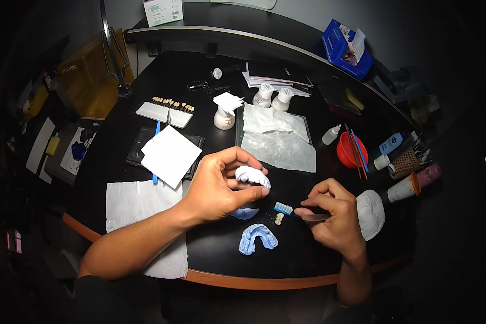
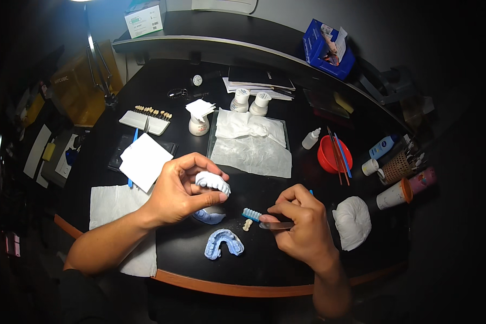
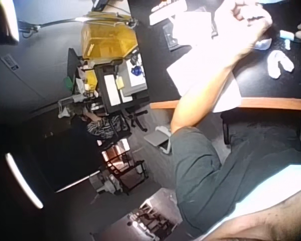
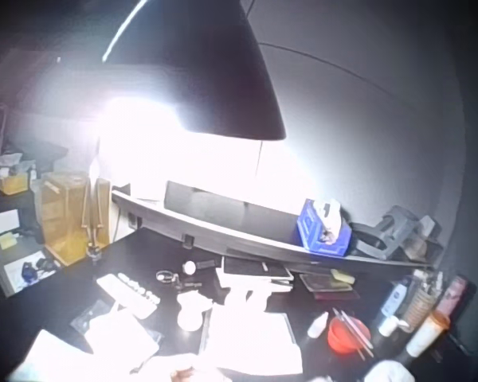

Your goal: The person cleans a blue dental mold using a small brush and a metal tool. They repeatedly scrub and scrape the mold's surface while holding it in their left hand.

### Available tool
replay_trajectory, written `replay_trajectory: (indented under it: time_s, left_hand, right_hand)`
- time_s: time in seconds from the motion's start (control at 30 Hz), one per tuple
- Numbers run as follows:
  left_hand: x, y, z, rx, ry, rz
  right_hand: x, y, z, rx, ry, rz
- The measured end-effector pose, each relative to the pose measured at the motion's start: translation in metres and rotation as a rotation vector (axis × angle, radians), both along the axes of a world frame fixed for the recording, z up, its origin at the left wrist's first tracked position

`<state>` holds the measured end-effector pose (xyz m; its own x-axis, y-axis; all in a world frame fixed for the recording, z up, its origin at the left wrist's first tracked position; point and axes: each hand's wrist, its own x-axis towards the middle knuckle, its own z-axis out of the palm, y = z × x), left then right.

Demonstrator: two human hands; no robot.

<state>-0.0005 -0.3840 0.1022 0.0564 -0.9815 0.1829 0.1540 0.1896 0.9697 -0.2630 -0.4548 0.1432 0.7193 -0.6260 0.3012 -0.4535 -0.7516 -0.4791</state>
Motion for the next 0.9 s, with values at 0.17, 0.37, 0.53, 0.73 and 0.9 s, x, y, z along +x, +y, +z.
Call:
replay_trajectory:
  time_s: [0.17, 0.37, 0.53, 0.73, 0.9]
  left_hand:
    - [-0.014, 0.008, -0.002, -0.165, -0.087, 0.046]
    - [-0.013, 0.007, -0.006, -0.531, -0.391, 0.196]
    - [-0.014, 0.008, -0.003, -0.518, -0.400, 0.189]
    - [-0.015, 0.009, -0.002, -0.505, -0.395, 0.184]
    - [-0.017, 0.010, -0.003, -0.504, -0.300, 0.179]
  right_hand:
    - [0.000, 0.010, 0.005, -0.072, -0.318, 0.132]
    - [-0.001, 0.007, -0.003, -0.147, -0.459, 0.149]
    - [-0.012, 0.010, -0.006, 0.016, -0.528, -0.043]
    - [-0.010, 0.024, -0.015, 0.247, -0.559, 0.028]
    - [0.002, 0.021, -0.015, 0.082, -0.609, 0.239]
